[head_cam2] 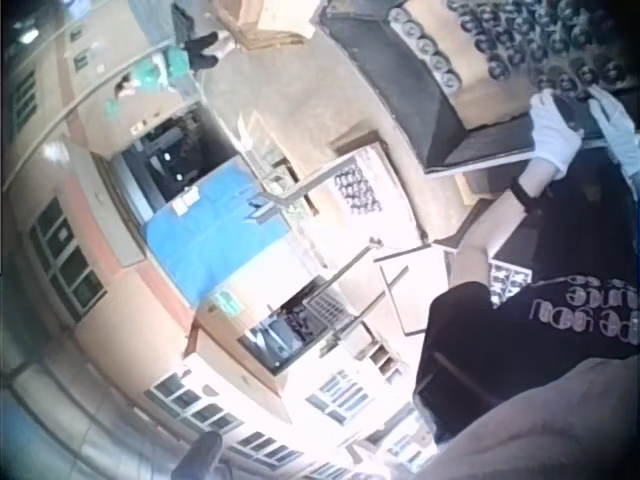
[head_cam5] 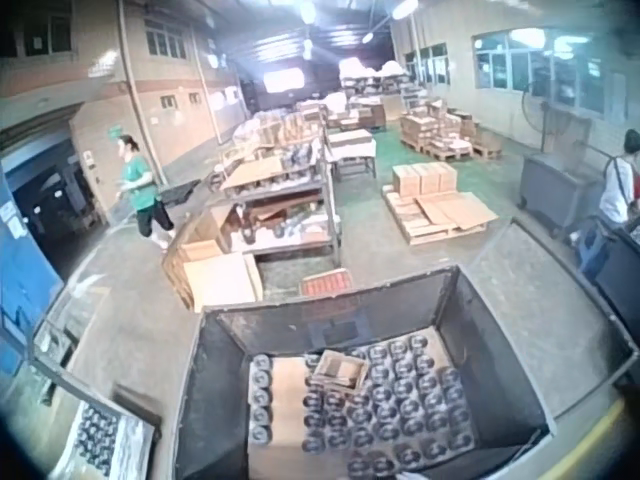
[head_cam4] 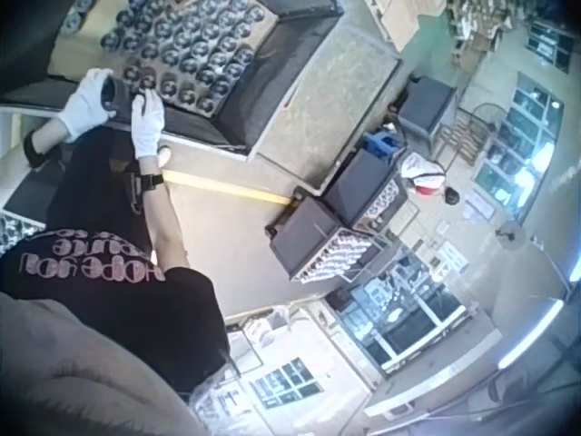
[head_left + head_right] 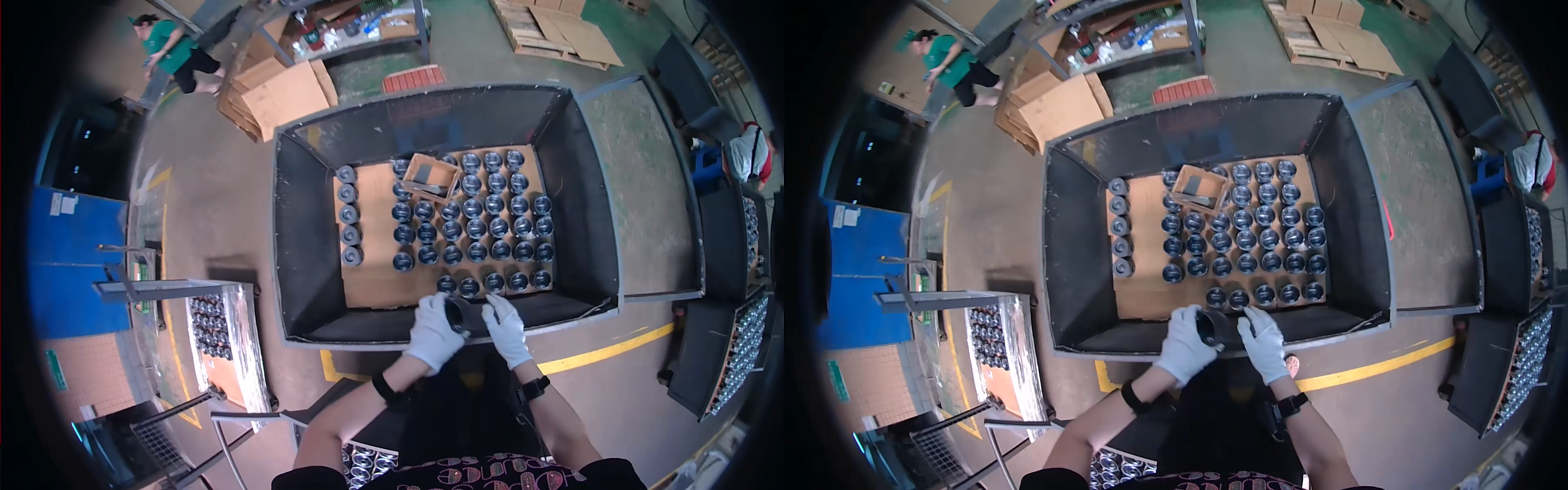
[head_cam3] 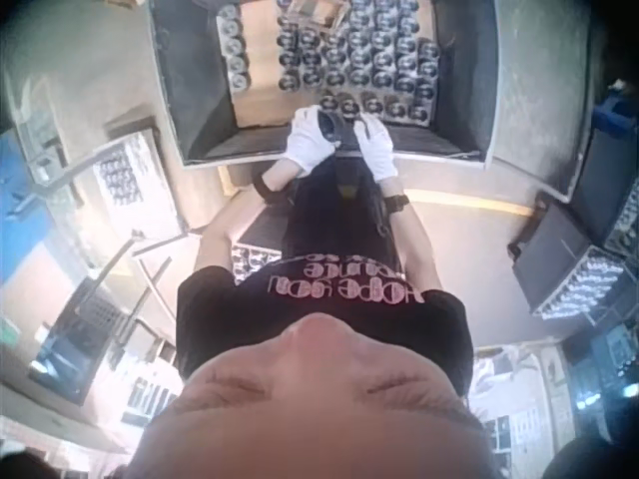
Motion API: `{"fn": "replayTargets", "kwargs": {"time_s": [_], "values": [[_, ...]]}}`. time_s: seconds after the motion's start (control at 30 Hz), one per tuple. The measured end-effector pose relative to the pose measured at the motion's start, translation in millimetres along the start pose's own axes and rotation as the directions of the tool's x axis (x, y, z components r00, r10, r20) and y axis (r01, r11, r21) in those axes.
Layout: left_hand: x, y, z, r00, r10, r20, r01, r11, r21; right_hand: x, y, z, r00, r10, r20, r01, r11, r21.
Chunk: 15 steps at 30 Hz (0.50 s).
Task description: Inspecting and sorting engine pistons from a large bin into smaller organized batches.
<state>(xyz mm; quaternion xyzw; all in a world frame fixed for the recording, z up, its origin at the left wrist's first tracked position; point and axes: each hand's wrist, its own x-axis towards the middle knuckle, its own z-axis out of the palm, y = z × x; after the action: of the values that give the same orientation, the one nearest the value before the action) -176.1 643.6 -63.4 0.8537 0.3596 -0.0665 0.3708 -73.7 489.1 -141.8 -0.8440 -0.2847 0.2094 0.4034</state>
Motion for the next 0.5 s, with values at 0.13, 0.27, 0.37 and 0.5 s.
{"fn": "replayTargets", "kwargs": {"time_s": [0.13, 0.27, 0.37, 0.5], "values": [[100.9, -122.6, 22.7, 0.965, -0.193, 0.18, 0.136, 0.948, 0.287, 0.1, 69.9, 48.5, 0.994, -0.019, -0.107, -0.035, 0.875, -0.483], [172.4, -253.2, 92.1, 0.929, -0.222, 0.295, 0.079, 0.9, 0.429, -6.9, 73.8, 68.4, 0.995, 0.092, -0.025, -0.089, 0.81, -0.579], [206.3, -310.4, 169.6, 0.908, -0.214, 0.361, 0.042, 0.902, 0.429, 2.2, 68.3, 61.4, 0.998, -0.041, -0.036, 0.013, 0.815, -0.579], [227.0, -352.0, 253.0, 0.921, -0.199, 0.336, 0.028, 0.892, 0.451, 4.2, 71.8, 65.1, 0.999, -0.018, 0.037, 0.036, 0.795, -0.605]]}}
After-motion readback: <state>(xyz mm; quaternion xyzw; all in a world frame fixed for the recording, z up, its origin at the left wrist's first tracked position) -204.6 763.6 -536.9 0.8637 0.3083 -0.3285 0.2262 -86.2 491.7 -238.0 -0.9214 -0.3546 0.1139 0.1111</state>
